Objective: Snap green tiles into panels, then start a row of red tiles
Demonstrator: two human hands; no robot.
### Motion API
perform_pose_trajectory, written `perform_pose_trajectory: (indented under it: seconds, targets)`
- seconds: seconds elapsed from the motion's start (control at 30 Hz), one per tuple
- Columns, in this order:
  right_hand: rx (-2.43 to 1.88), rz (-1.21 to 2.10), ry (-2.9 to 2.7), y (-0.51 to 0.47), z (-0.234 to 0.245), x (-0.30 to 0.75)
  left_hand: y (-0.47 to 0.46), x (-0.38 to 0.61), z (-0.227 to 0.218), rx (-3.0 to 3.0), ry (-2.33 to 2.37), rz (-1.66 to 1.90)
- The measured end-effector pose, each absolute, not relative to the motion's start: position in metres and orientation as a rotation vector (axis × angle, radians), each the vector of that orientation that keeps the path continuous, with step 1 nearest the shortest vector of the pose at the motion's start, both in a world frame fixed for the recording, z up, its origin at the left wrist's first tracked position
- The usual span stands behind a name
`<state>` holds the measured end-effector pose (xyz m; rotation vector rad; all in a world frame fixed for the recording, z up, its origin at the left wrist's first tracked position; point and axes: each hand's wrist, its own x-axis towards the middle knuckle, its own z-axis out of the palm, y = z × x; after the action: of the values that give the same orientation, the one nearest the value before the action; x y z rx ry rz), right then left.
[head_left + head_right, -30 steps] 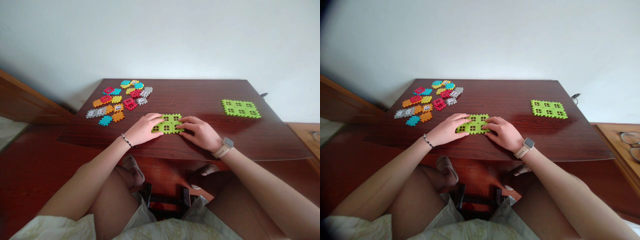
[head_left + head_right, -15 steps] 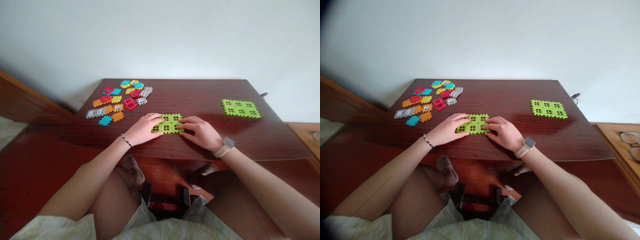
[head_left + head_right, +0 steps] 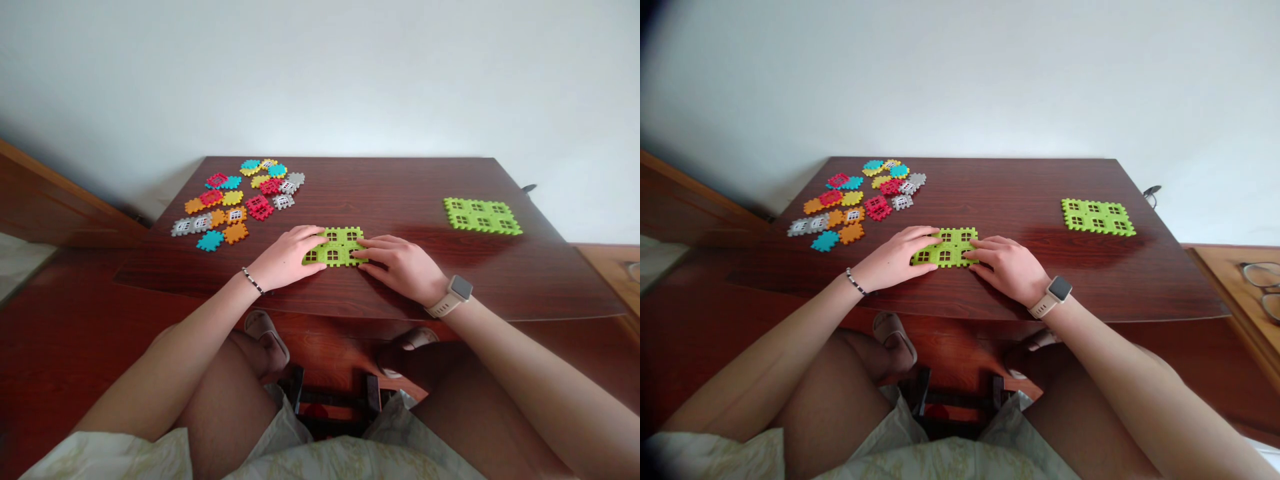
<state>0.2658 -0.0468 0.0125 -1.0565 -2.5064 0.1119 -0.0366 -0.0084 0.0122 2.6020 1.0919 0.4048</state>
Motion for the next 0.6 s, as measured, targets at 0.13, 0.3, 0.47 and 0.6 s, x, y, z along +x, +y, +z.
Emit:
perform_pose_trajectory:
  seconds: [0.13,0.3,0.47,0.6]
  targets:
    - [-1.053,0.094,-2.514,-0.0459,0.0134,0.2661,-0.0091,-0.0358,0.0118,2.598,1.106,0.396]
    - [-1.060,0.112,-2.489,-0.0465,0.0140,0.2670,-0.0101,-0.0344,0.0113,2.598,1.105,0.396]
    - [-1.069,0.133,-2.487,-0.0468,0.0139,0.2671,-0.0100,-0.0346,0.0110,2.604,1.102,0.404]
    - [-1.063,0.142,-2.497,-0.0460,0.0141,0.2667,-0.0101,-0.0348,0.0110,2.603,1.108,0.398]
